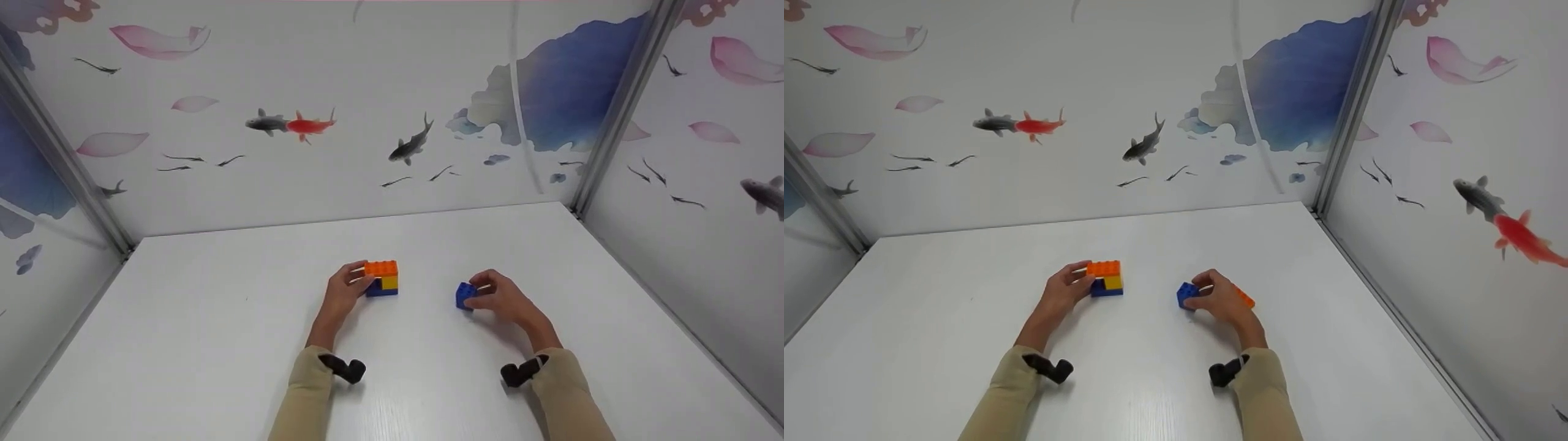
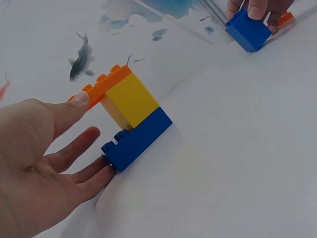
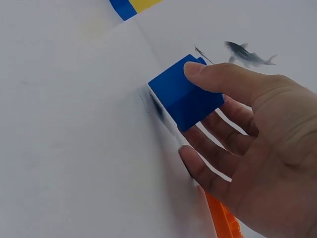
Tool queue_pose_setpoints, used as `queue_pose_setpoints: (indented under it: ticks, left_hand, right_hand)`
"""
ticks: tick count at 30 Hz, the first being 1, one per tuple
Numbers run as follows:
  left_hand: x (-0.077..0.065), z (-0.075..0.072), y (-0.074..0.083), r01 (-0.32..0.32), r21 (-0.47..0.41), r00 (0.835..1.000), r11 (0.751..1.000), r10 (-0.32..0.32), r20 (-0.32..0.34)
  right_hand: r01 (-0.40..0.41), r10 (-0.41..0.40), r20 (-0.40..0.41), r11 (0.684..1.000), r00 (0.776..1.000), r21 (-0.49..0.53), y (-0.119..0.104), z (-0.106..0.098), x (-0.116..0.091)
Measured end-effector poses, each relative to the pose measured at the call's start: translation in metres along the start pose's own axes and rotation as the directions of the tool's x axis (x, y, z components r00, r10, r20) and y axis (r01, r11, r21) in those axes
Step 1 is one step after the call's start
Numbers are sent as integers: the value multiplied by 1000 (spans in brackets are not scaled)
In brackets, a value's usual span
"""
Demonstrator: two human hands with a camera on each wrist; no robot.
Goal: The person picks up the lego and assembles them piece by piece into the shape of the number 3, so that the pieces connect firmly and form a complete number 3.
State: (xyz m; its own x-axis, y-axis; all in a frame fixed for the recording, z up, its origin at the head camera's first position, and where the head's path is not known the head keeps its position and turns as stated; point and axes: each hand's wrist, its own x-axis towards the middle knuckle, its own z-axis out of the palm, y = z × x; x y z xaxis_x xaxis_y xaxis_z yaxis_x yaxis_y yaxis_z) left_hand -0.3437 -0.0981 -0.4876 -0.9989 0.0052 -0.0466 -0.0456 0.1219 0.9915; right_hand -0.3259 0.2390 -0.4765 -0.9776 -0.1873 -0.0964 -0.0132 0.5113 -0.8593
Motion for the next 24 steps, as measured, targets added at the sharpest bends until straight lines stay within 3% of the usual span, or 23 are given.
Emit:
queue_pose_setpoints:
  ticks: [8,24]
  left_hand:
    - [1,-1,-2,-14,-23,1000,1000,15,13]
    - [1,0,-1,-9,-53,1000,999,10,13]
  right_hand:
    - [37,-37,-4,998,999,59,-12,6,2]
    - [108,-106,-58,993,993,41,-37,26,4]
